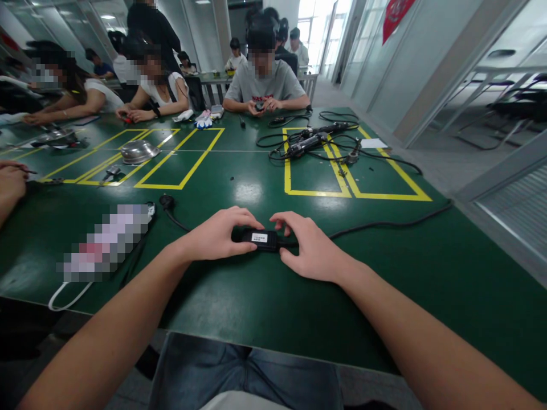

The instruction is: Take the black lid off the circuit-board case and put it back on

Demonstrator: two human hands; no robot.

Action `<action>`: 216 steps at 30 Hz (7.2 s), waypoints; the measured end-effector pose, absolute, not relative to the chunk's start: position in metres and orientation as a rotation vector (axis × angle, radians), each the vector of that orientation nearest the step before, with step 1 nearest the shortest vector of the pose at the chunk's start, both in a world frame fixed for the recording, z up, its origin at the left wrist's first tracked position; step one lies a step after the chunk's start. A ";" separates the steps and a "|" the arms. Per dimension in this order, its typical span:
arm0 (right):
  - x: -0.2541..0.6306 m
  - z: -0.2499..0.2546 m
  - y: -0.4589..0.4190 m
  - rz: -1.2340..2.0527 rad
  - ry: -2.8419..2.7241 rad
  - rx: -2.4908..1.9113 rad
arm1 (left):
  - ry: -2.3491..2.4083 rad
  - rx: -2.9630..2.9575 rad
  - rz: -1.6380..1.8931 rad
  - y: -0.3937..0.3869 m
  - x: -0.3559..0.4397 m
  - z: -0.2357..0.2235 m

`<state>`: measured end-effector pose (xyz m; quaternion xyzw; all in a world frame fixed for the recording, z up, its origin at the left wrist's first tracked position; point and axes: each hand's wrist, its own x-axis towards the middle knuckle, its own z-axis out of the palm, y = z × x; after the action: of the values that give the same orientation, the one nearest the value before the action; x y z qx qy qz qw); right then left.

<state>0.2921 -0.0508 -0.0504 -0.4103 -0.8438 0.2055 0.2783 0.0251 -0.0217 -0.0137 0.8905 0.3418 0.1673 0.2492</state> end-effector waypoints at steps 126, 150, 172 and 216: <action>0.288 -0.046 -0.046 0.555 -2.275 -1.128 | 1.217 2.472 0.579 -0.007 0.016 -0.024; 0.289 -0.042 -0.051 0.502 -2.306 -1.147 | 0.920 2.363 0.357 -0.020 0.017 -0.005; 0.286 -0.045 -0.050 0.523 -2.350 -1.207 | 0.993 2.451 0.352 -0.025 0.028 -0.009; 0.289 -0.045 -0.049 0.577 -2.213 -1.110 | 1.040 2.216 0.368 -0.019 0.013 -0.005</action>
<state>0.2886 -0.0488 -0.0446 -0.4172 -0.8316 0.2168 0.2955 0.0127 -0.0191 -0.0052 0.8461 0.3971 0.1405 0.3268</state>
